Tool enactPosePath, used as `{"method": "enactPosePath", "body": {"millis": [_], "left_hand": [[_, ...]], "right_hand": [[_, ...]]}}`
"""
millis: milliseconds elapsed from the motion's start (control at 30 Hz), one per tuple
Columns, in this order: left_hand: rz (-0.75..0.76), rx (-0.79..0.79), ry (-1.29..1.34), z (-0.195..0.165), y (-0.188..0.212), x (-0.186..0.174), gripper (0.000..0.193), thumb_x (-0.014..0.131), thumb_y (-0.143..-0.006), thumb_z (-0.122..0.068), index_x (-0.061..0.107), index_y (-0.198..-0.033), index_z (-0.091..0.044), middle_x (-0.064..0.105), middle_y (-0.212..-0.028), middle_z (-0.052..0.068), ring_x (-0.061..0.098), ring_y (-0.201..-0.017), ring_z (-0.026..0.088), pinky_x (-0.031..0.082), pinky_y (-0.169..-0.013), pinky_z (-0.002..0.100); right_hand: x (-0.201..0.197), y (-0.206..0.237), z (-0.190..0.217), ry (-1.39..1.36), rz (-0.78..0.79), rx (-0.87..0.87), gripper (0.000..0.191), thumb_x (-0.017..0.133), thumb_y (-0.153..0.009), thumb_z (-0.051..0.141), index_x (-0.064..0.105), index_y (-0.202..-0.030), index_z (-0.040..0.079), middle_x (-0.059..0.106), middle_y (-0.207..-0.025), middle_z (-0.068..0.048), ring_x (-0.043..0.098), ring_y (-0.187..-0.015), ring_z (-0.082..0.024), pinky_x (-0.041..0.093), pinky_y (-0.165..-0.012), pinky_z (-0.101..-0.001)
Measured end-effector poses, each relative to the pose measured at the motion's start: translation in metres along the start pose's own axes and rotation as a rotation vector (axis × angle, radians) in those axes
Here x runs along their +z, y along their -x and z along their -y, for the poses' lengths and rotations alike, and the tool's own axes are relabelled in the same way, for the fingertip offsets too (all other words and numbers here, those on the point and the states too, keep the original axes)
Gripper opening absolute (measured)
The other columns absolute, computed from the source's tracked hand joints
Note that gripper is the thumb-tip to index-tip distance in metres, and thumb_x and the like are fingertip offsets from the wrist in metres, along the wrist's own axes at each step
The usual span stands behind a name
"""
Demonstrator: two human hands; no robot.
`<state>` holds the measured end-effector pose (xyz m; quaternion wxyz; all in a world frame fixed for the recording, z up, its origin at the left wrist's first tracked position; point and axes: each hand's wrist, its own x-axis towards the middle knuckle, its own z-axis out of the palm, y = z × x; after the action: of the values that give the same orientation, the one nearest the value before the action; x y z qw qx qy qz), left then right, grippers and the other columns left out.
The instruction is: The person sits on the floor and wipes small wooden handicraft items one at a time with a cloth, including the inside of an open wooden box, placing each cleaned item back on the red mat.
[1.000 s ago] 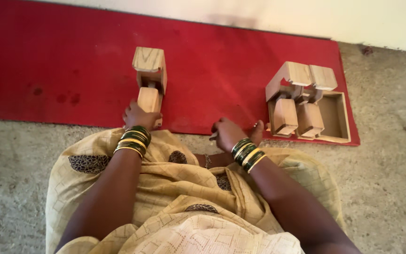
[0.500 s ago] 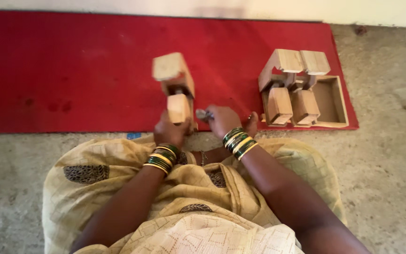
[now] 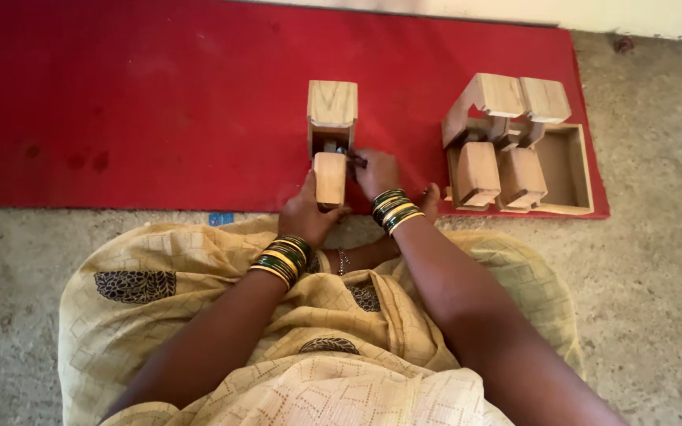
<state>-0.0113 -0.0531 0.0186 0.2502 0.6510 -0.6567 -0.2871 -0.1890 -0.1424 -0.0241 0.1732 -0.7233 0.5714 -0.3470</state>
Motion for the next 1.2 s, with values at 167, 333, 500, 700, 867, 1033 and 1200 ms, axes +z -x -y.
{"method": "enactPosePath", "body": {"millis": [167, 333, 500, 700, 867, 1033, 1200], "left_hand": [[0.032, 0.028, 0.020, 0.005, -0.002, 0.001, 0.108, 0.085, -0.073, -0.054, 0.032, -0.155, -0.007, 0.072, -0.102, 0.026, 0.071, -0.092, 0.043, 0.057, -0.080, 0.051], [0.017, 0.106, -0.048, 0.017, -0.006, 0.012, 0.108, 0.083, -0.081, -0.052, 0.025, -0.156, 0.000, 0.071, -0.103, 0.029, 0.071, -0.093, 0.043, 0.056, -0.083, 0.051], [0.072, 0.110, -0.088, 0.030, -0.015, 0.017, 0.100, 0.077, -0.084, -0.034, 0.022, -0.160, -0.004, 0.071, -0.102, 0.028, 0.070, -0.095, 0.044, 0.055, -0.086, 0.052], [0.092, 0.121, -0.014, 0.023, -0.015, 0.002, 0.094, 0.078, -0.082, -0.034, 0.028, -0.158, -0.009, 0.070, -0.110, 0.027, 0.068, -0.102, 0.045, 0.054, -0.091, 0.053], [0.073, 0.070, -0.193, -0.001, 0.014, -0.020, 0.088, 0.079, -0.082, -0.034, 0.031, -0.147, 0.001, 0.055, -0.132, 0.030, 0.060, -0.110, 0.045, 0.051, -0.092, 0.053], [0.258, 0.100, -0.475, -0.005, 0.094, -0.033, 0.044, 0.073, -0.088, -0.032, 0.062, -0.117, -0.001, 0.058, -0.126, 0.022, 0.063, -0.107, 0.037, 0.054, -0.087, 0.051], [0.588, 0.310, -0.391, 0.009, 0.141, -0.032, 0.026, 0.069, -0.086, -0.029, 0.077, -0.100, -0.008, 0.070, -0.097, 0.020, 0.070, -0.089, 0.037, 0.057, -0.083, 0.049]], "right_hand": [[0.006, -0.005, -0.003, 0.112, 0.119, -0.049, 0.022, 0.077, -0.075, 0.010, 0.075, -0.095, 0.001, 0.073, -0.094, -0.025, 0.070, -0.086, -0.043, 0.058, -0.078, -0.0457], [0.000, 0.007, 0.001, -0.148, 0.169, 0.172, 0.022, 0.071, -0.082, 0.012, 0.076, -0.102, 0.005, 0.074, -0.095, -0.022, 0.076, -0.086, -0.036, 0.060, -0.078, -0.0410], [-0.003, 0.026, 0.015, 0.008, 0.182, 0.240, 0.019, 0.074, -0.086, 0.018, 0.078, -0.097, 0.004, 0.072, -0.089, -0.025, 0.073, -0.084, -0.039, 0.058, -0.077, -0.0434], [-0.023, 0.059, 0.027, 0.061, 0.435, 0.248, 0.019, 0.066, -0.086, 0.014, 0.081, -0.095, 0.007, 0.077, -0.083, -0.019, 0.077, -0.076, -0.029, 0.060, -0.076, -0.0395], [-0.031, 0.073, 0.031, -0.099, 0.622, 0.280, 0.024, 0.068, -0.086, 0.016, 0.076, -0.108, 0.010, 0.079, -0.088, -0.012, 0.079, -0.076, -0.020, 0.062, -0.076, -0.0355], [-0.044, 0.071, 0.029, 0.229, 0.428, -0.013, 0.024, 0.071, -0.085, 0.016, 0.080, -0.106, 0.009, 0.078, -0.091, -0.016, 0.077, -0.081, -0.027, 0.062, -0.078, -0.0392], [-0.009, 0.087, 0.053, 0.368, 0.345, -0.471, 0.026, 0.060, -0.092, 0.014, 0.076, -0.111, 0.011, 0.071, -0.124, -0.016, 0.074, -0.082, -0.034, 0.060, -0.067, -0.0435]]}}
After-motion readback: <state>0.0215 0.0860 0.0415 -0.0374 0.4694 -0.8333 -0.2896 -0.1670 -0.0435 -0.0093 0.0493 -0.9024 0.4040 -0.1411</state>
